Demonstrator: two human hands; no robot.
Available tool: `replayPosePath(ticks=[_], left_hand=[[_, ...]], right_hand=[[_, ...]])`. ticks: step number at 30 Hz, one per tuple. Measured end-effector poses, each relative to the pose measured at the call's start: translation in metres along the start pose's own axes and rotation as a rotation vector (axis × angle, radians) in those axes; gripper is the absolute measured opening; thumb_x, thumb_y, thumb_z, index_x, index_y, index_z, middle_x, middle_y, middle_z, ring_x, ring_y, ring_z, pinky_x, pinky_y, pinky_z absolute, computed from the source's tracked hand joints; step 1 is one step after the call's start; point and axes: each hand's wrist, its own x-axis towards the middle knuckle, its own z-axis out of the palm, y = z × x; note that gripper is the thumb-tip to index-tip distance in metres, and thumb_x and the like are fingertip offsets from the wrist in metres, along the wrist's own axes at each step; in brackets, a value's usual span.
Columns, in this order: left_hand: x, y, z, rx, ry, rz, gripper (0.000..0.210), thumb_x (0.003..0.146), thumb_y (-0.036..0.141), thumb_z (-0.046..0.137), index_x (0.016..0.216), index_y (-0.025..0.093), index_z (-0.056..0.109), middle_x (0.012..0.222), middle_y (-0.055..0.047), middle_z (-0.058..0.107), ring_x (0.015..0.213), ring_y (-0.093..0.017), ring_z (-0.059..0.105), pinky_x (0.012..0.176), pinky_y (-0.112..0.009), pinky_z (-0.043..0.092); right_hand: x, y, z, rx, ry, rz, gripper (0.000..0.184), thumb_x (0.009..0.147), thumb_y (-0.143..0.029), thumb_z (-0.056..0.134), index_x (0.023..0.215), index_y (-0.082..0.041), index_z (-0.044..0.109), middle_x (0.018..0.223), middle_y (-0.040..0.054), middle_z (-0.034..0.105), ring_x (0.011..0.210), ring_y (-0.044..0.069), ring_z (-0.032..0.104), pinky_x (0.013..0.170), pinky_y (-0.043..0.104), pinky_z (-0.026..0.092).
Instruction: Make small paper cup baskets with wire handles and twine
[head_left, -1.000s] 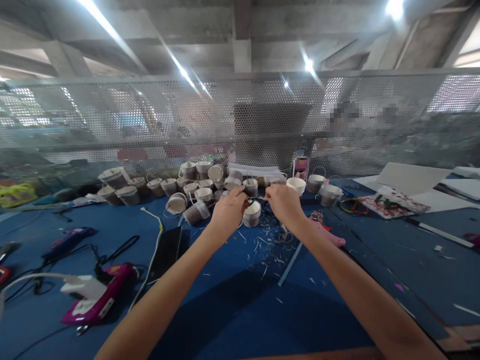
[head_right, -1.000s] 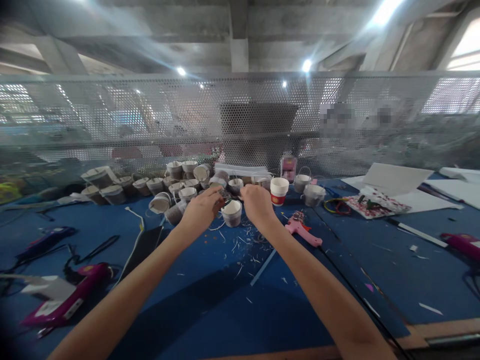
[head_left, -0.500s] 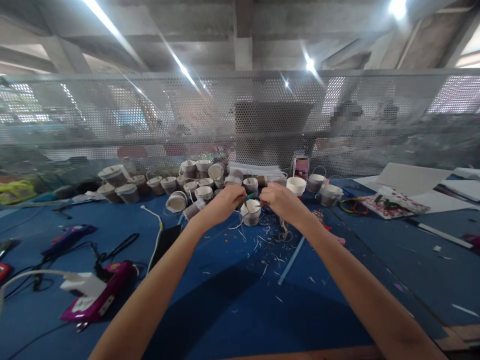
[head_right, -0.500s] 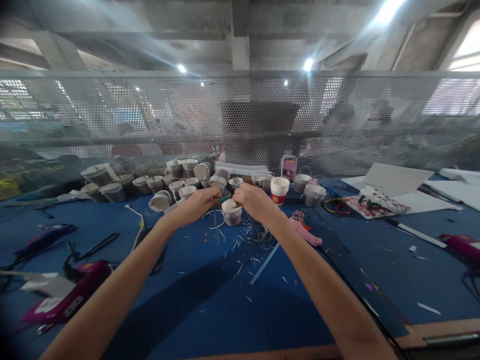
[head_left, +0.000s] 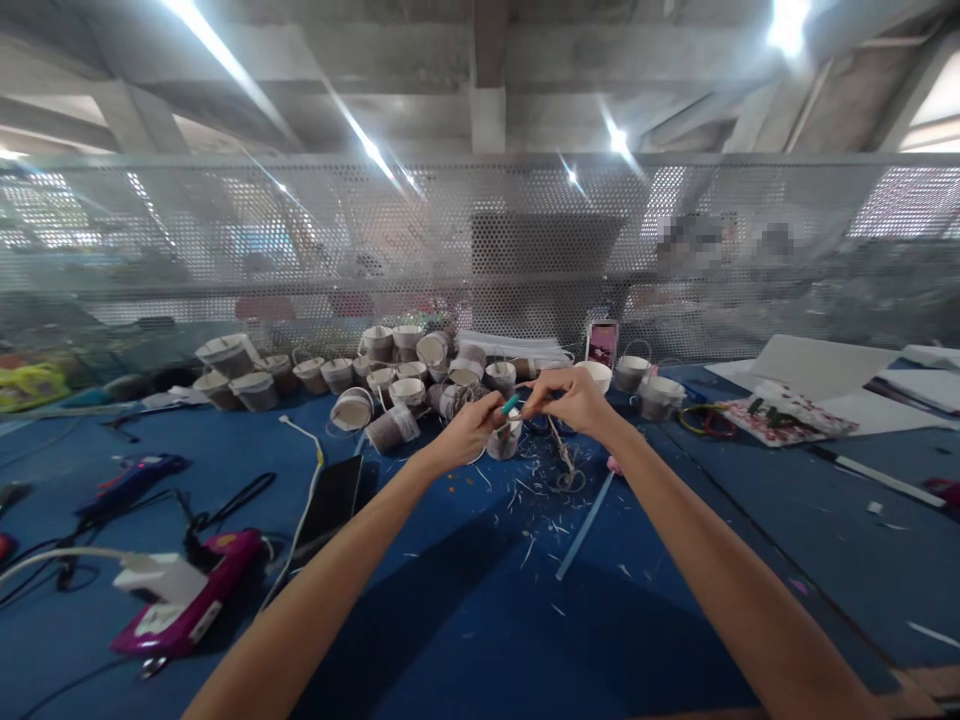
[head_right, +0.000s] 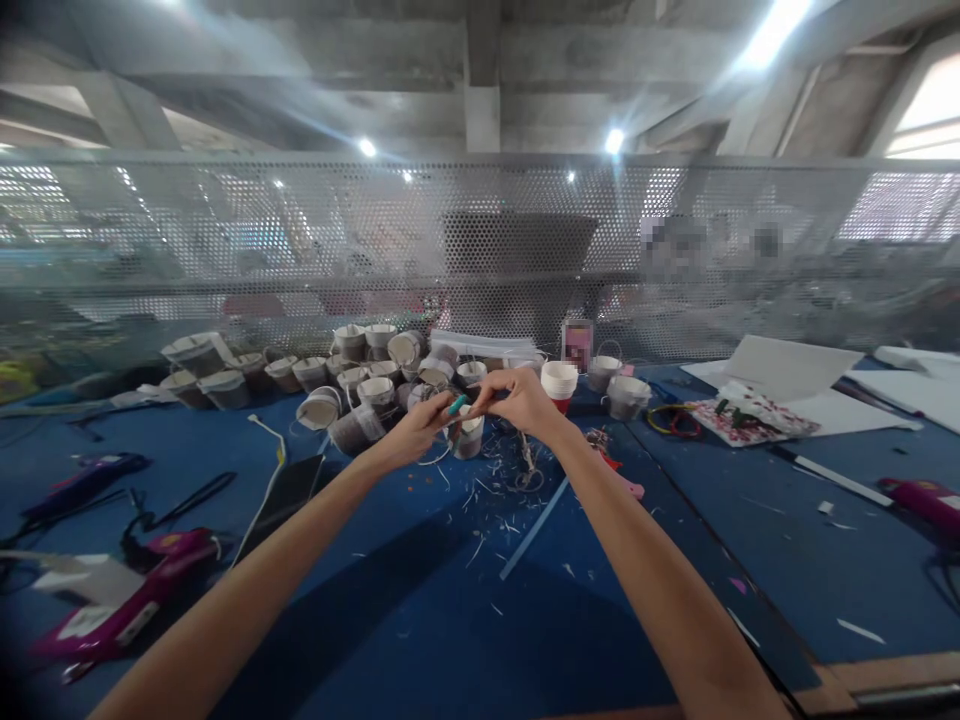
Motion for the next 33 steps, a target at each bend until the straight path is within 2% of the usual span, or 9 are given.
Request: replayPosePath(ticks=[6,9,15,20,24,27,29,33], left_hand=[[0.000,0.002,0.014,-0.137,0.201,-0.034,0.023,0.089,0.031,0.027,0.074,0.018,0.039,0.059,0.001,0.047,0.052,-0.010,0.045,0.053,-0.024,0.038],[-0.001,0.009,0.016,-0.108,0.260,-0.072,0.022,0.089,0.030,0.025,0.076,0.019,0.038,0.057,0.002,0.048,0.052,-0.011,0.047,0.054,-0.024,0.038],[-0.005,0.017,0.018,0.084,0.252,-0.060,0.013,0.086,0.020,0.027,0.078,0.019,0.036,0.056,0.002,0.048,0.051,-0.011,0.046,0.052,-0.023,0.036],[-0.008,0.008,0.019,0.421,0.215,0.006,0.013,0.082,0.013,0.032,0.092,0.014,0.040,0.057,0.000,0.049,0.050,-0.014,0.046,0.050,-0.025,0.034],[-0.010,0.009,0.015,0.680,0.097,0.051,0.021,0.082,0.014,0.034,0.099,0.013,0.045,0.070,-0.007,0.056,0.058,-0.017,0.051,0.052,-0.027,0.037],[-0.010,0.021,0.004,0.766,0.089,0.073,0.020,0.084,0.014,0.034,0.095,0.015,0.050,0.079,-0.008,0.057,0.071,-0.018,0.053,0.059,-0.029,0.041],[-0.009,0.031,-0.006,0.793,0.069,0.113,0.020,0.085,0.014,0.033,0.089,0.015,0.053,0.077,-0.007,0.056,0.075,-0.018,0.052,0.063,-0.029,0.041],[-0.008,0.043,-0.031,0.730,-0.080,0.224,0.022,0.086,0.016,0.034,0.084,0.015,0.056,0.078,-0.006,0.055,0.076,-0.015,0.049,0.066,-0.027,0.040]], right_hand=[[0.003,0.008,0.010,0.106,0.172,0.114,0.021,0.058,-0.035,0.073,0.057,-0.015,0.063,0.059,0.0016,0.065,0.058,0.013,0.059,0.058,0.026,0.047],[0.003,0.002,0.011,0.064,0.219,0.143,0.022,0.060,-0.035,0.071,0.057,-0.015,0.062,0.058,0.0021,0.064,0.055,0.012,0.057,0.052,0.024,0.044],[0.001,-0.004,0.008,-0.229,0.341,0.154,0.022,0.066,-0.033,0.064,0.056,-0.014,0.062,0.053,0.0017,0.061,0.050,0.011,0.052,0.048,0.022,0.036],[-0.001,-0.009,0.014,-0.459,0.372,0.134,0.019,0.070,-0.023,0.059,0.053,-0.015,0.057,0.054,0.0002,0.059,0.051,0.011,0.050,0.050,0.022,0.033],[-0.003,-0.016,0.020,-0.715,0.269,0.106,0.024,0.075,-0.015,0.050,0.051,-0.016,0.052,0.056,0.0014,0.055,0.055,0.012,0.047,0.052,0.023,0.030],[-0.002,-0.020,0.021,-0.842,0.117,0.053,0.025,0.076,-0.007,0.043,0.055,-0.016,0.053,0.062,0.0035,0.055,0.064,0.014,0.048,0.055,0.025,0.029],[-0.002,-0.023,0.018,-0.848,-0.001,-0.027,0.026,0.076,-0.004,0.041,0.056,-0.016,0.052,0.062,0.0035,0.053,0.066,0.015,0.047,0.057,0.025,0.030],[0.001,-0.028,0.007,-0.770,-0.155,-0.196,0.027,0.078,-0.007,0.044,0.054,-0.017,0.051,0.059,0.0022,0.051,0.065,0.014,0.044,0.065,0.027,0.032]])
